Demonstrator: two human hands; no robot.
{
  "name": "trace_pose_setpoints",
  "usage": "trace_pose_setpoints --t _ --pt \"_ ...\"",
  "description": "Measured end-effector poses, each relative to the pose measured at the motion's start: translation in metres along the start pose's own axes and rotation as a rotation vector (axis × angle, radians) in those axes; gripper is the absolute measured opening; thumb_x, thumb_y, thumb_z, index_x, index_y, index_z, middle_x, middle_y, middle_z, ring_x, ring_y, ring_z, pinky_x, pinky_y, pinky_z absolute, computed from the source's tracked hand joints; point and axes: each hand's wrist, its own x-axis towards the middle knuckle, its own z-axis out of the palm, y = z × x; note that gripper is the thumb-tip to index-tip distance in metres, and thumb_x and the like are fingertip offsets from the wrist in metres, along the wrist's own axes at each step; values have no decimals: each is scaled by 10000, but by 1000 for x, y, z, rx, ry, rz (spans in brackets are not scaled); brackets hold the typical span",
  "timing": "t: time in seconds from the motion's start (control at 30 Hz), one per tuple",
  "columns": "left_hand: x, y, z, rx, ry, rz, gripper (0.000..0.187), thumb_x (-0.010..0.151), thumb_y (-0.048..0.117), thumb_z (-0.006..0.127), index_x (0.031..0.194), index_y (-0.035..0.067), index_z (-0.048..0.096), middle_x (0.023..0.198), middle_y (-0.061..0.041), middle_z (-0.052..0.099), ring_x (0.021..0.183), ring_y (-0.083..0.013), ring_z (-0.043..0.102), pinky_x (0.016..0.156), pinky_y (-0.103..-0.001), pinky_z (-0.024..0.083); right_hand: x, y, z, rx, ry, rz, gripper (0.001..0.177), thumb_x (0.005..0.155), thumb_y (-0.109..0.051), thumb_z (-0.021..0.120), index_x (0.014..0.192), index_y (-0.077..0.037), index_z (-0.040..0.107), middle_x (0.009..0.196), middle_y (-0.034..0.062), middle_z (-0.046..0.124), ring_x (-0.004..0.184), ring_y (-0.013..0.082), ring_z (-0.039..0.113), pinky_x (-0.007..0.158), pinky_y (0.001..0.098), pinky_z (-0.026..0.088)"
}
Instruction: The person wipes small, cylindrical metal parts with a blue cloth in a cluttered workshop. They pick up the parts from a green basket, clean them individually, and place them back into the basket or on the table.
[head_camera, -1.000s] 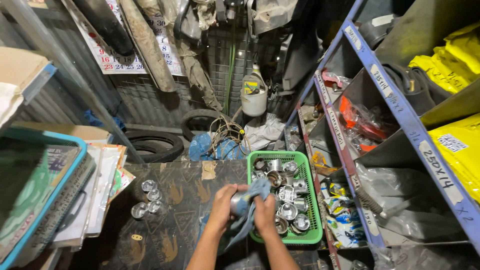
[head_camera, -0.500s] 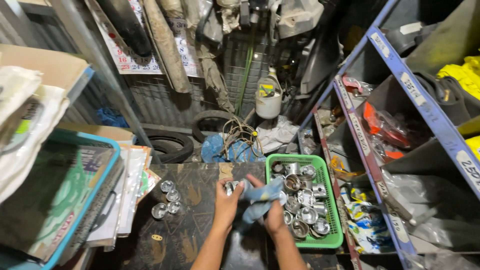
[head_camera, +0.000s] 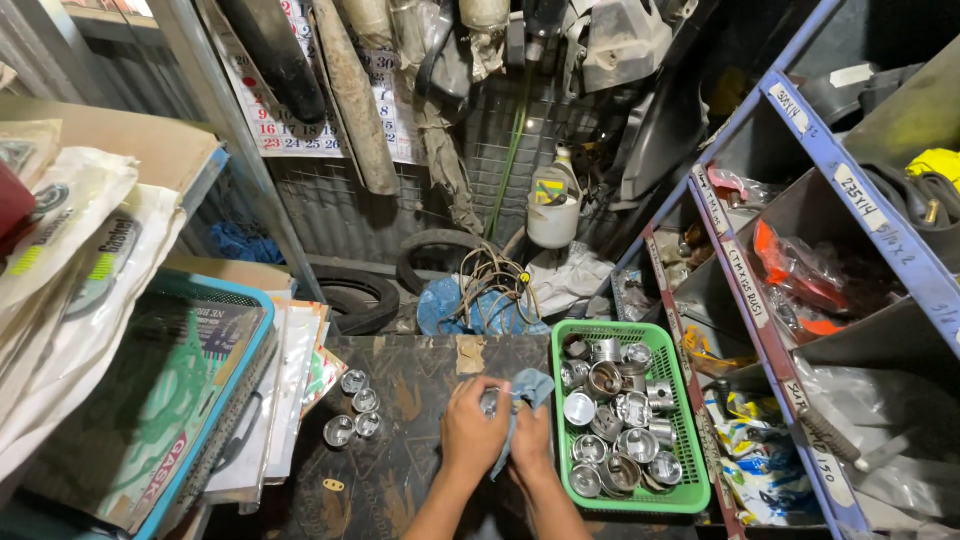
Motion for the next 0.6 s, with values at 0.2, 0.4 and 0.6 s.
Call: trace_pose_setpoints --t 0.2,0.4,0.6 --pt "5 3 -14 -143 43 181 148 826 216 701 883 90 755 893 -62 789 789 -239 708 730 -345 569 22 -1 -8 423 -127 318 216 924 -60 601 1027 101 701 879 182 714 678 211 640 554 312 503" --pt "16 -5 -11 -225 61 308 169 932 208 629 929 41 662 963 -78 702 906 -246 640 853 -360 511 15 10 -24 489 -459 511 354 974 -284 516 1138 -26 693 1012 107 726 791 216 657 703 352 544" --pt "20 -12 -7 -137 43 270 209 929 286 632 972 89 685 1140 -68 649 1152 -261 518 1025 -411 410 10 -8 -10 487 -338 405 321 955 -230 553 1144 -15 700 989 102 710 792 211 627 659 373 523"
